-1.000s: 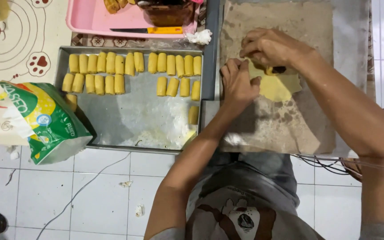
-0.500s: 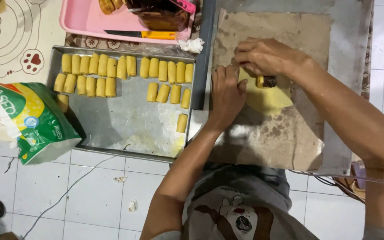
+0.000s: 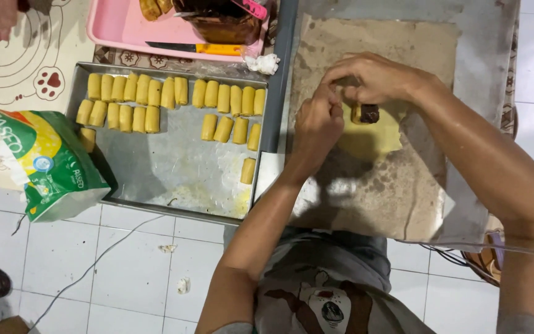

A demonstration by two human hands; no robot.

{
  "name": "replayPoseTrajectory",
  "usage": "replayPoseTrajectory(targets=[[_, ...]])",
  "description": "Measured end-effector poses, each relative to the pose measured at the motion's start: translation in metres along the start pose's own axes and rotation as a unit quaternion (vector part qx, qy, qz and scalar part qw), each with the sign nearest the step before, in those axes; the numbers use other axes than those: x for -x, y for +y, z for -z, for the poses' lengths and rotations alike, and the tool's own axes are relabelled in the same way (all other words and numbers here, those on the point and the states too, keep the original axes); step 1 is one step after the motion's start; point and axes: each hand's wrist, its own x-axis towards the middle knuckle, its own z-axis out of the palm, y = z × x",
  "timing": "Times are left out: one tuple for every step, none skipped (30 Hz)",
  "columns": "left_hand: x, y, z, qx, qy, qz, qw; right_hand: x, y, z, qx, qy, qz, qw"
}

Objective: The person places chocolate paste onto dough using a spoon, folds the dough, flattens it with a plastic pipe, and rolls it into a cylinder by hand.

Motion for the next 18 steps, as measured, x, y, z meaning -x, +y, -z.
replayPoseTrajectory(targets=[[0.0, 0.006, 0.006, -0.003, 0.0, 0.001, 1.0, 0.0, 0.0, -0.001, -0.002, 0.0, 0.002, 1.0], [-0.001, 0.012, 0.011, 0.025, -0.029, 0.035, 0.999, 0.001, 0.0, 0.0, 0.0, -0.029, -0.03, 0.999], [-0.003, 0.019, 0.016, 0.053, -0.059, 0.069, 0.994, 0.001, 0.001, 0.002, 0.002, -0.057, -0.062, 0.996], [-0.001, 0.018, 0.016, 0.052, -0.058, 0.07, 0.995, 0.0, 0.002, 0.003, 0.002, -0.057, -0.061, 0.997], [0.001, 0.018, 0.016, 0.06, -0.046, 0.046, 0.996, -0.001, 0.003, 0.004, -0.004, -0.052, -0.063, 0.997], [0.003, 0.018, 0.016, 0.067, -0.035, 0.022, 0.997, -0.003, 0.004, 0.004, -0.01, -0.047, -0.064, 0.997], [0.004, 0.013, 0.01, 0.065, -0.034, 0.023, 0.997, -0.001, 0.0, 0.01, -0.01, -0.047, -0.063, 0.997], [0.005, 0.009, 0.003, 0.045, -0.027, 0.026, 0.998, 0.001, -0.005, 0.015, -0.014, -0.048, -0.065, 0.997], [0.006, 0.005, -0.003, 0.025, -0.02, 0.029, 0.999, 0.003, -0.01, 0.02, -0.018, -0.05, -0.067, 0.996], [0.009, 0.006, -0.004, 0.024, -0.021, 0.029, 0.999, 0.005, -0.012, 0.021, -0.019, -0.049, -0.068, 0.996], [0.012, 0.006, -0.004, 0.024, 0.0, -0.011, 1.0, 0.007, -0.014, 0.023, -0.045, -0.055, -0.117, 0.991], [0.015, 0.006, -0.003, 0.025, 0.02, -0.05, 0.998, 0.009, -0.016, 0.024, -0.071, -0.06, -0.166, 0.982], [0.016, 0.006, -0.002, 0.024, 0.019, -0.049, 0.998, 0.01, -0.016, 0.024, -0.073, -0.06, -0.167, 0.981], [0.016, 0.005, -0.001, 0.013, 0.001, -0.049, 0.999, 0.011, -0.017, 0.025, -0.097, -0.05, -0.176, 0.978], [0.016, 0.005, 0.0, 0.001, -0.016, -0.049, 0.999, 0.012, -0.018, 0.025, -0.121, -0.039, -0.184, 0.975], [0.017, 0.004, 0.0, 0.002, -0.016, -0.049, 0.999, 0.011, -0.011, 0.023, -0.121, -0.04, -0.185, 0.975], [0.017, 0.004, 0.0, 0.014, -0.033, -0.032, 0.999, 0.011, -0.004, 0.02, -0.13, -0.035, -0.161, 0.978], [0.019, 0.003, 0.001, 0.026, -0.05, -0.014, 0.998, 0.011, 0.002, 0.017, -0.139, -0.03, -0.136, 0.98]])
